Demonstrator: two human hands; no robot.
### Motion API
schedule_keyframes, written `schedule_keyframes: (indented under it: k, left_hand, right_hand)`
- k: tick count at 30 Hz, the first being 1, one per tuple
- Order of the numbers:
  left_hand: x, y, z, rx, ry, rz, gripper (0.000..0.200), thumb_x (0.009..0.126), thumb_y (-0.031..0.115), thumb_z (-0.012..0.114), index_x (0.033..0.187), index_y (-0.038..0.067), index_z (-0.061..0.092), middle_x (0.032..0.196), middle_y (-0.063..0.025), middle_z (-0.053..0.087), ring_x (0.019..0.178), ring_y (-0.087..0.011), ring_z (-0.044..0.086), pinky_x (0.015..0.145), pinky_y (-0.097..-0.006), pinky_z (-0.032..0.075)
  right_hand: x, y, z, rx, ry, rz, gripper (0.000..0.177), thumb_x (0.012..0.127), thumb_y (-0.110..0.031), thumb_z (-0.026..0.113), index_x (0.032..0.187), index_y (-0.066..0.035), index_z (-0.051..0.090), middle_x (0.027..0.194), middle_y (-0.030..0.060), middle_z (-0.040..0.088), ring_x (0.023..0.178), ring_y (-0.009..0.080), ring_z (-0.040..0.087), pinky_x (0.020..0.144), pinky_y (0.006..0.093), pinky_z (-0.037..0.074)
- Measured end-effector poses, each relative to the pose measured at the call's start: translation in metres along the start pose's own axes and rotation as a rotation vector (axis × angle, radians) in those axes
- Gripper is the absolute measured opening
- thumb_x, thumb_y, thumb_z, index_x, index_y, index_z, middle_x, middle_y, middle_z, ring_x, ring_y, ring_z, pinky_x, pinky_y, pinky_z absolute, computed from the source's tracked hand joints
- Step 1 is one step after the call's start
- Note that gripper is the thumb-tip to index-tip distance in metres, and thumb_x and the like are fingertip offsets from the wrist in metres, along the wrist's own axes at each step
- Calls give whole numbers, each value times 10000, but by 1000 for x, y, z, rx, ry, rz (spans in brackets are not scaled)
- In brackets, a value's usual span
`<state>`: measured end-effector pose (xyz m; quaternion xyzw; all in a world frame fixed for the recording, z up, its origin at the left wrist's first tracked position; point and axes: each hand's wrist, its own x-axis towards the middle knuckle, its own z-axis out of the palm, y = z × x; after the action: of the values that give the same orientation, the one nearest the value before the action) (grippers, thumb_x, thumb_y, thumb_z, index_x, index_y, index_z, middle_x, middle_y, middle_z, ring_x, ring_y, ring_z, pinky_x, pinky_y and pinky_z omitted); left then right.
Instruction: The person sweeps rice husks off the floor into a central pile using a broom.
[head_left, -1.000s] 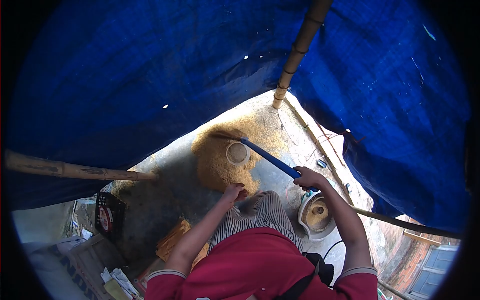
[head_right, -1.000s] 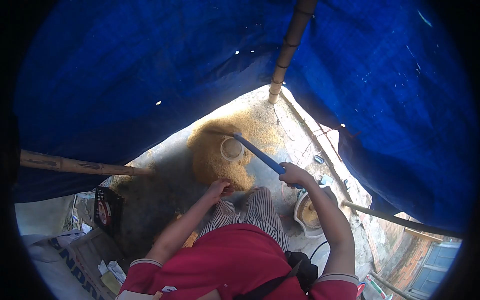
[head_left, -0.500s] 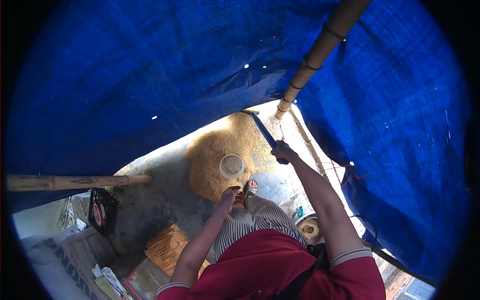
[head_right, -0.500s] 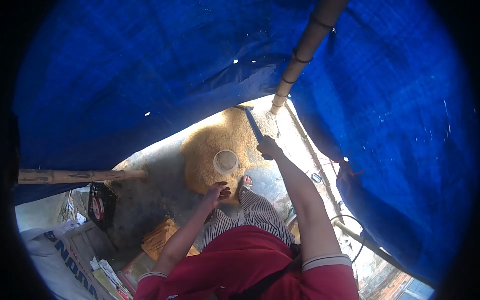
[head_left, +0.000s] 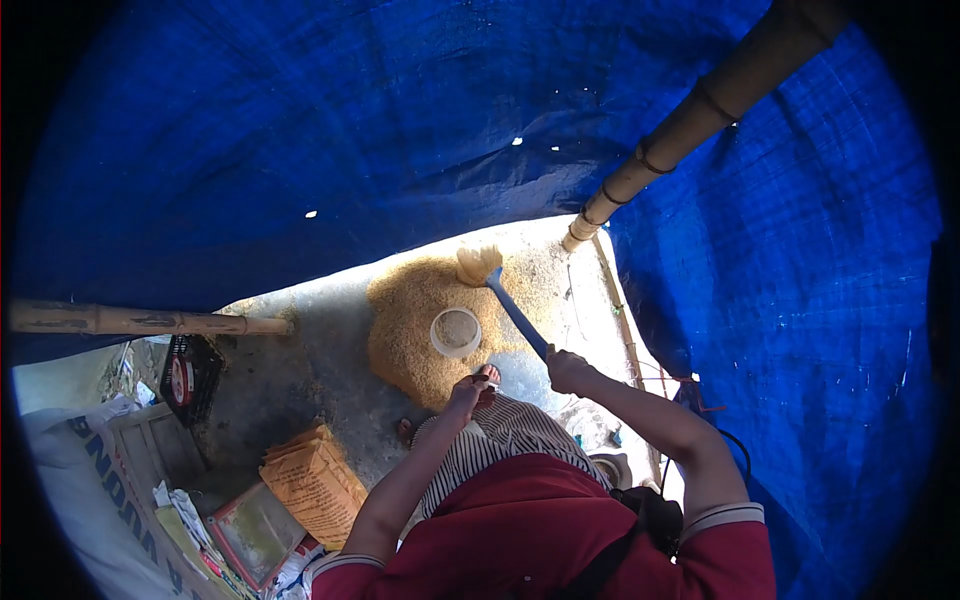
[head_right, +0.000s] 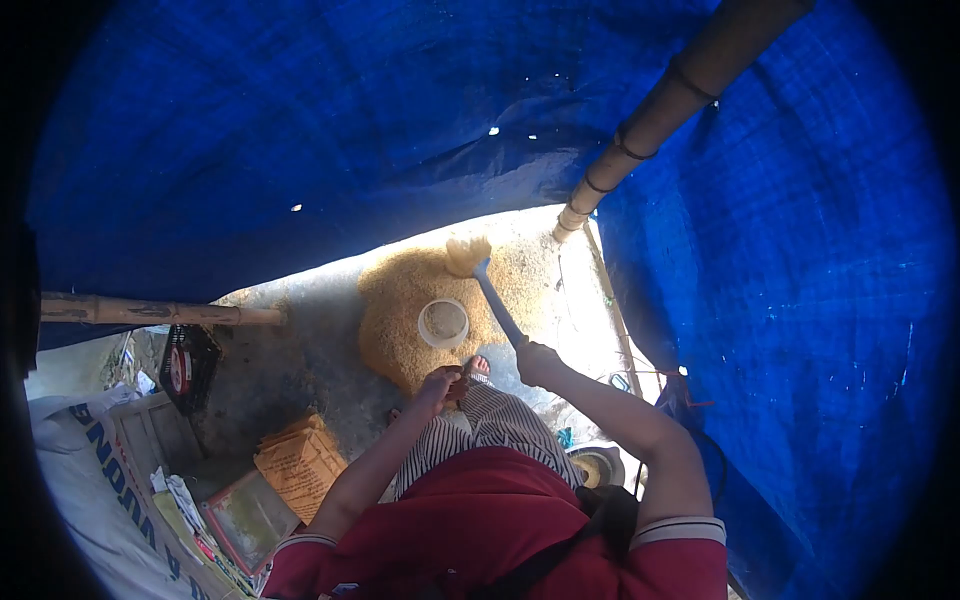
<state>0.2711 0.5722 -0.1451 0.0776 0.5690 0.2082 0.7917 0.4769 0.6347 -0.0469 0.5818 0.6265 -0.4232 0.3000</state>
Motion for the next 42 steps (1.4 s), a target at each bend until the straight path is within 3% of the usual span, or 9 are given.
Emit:
schedule_keyframes:
  k: [5,10,17,21,22,27,29,33,42]
  left_hand:
    - [-13,12,4,-12,-10,43,172,847,131,438,988,47,491,780,-76,572,655,-135,574,580,-268,502]
    - [-21,16,-13,-83,75,82,174,843,76,420,992,1,469,790,-106,576,609,-162,586,549,-270,517]
    - [-26,-7,-30,-54,110,96,266,828,98,425,1081,21,455,892,-129,559,769,-211,572,675,-323,490]
    - [-31,-24,-37,-97,136,85,272,829,109,434,1083,13,448,888,-135,554,777,-219,569,682,-330,490]
    - [-31,-31,-39,-182,162,102,204,824,77,443,1015,12,473,811,-111,582,646,-186,596,568,-283,510]
    - [-36,-52,-52,-246,169,113,248,829,98,437,1056,1,452,866,-122,565,719,-204,583,631,-305,501]
    - [-39,-54,-53,-221,163,110,280,832,116,433,1082,-9,433,920,-135,543,784,-225,568,690,-328,493]
    - [-35,-57,-57,-175,137,146,263,824,99,435,1066,-3,430,870,-113,548,733,-205,573,655,-315,498]
    - [-34,-38,-77,-169,147,177,264,824,94,426,1075,13,444,882,-109,562,731,-201,581,635,-301,489]
  right_hand:
    - [-43,45,-50,118,114,-97,330,696,-61,448,1018,3,414,650,131,556,476,202,560,379,305,453]
    - [-67,49,-104,263,141,60,214,717,-88,467,917,-17,445,602,98,531,435,176,534,360,302,428]
    - [79,50,-114,737,174,-213,137,707,-90,533,662,36,502,472,108,504,359,189,499,321,316,389]
    - [137,-14,-90,893,94,-212,177,695,-125,571,664,29,489,497,135,510,355,191,494,307,320,382]
    - [142,-38,-79,759,101,-129,190,699,-134,567,680,43,500,513,145,526,378,204,516,328,331,402]
    - [129,-93,-11,143,108,-78,312,697,-156,550,857,100,468,657,180,595,596,243,616,514,338,502]
    - [105,-89,-5,133,-29,-64,396,686,-120,512,1003,78,381,733,201,597,628,254,620,530,342,505]
    - [61,-52,-21,-104,-69,-170,348,690,-119,521,964,71,420,762,213,584,622,241,617,497,325,501]
    - [-20,-6,-133,256,-131,-95,496,700,-93,545,1170,-31,399,604,82,521,430,149,493,364,283,411]
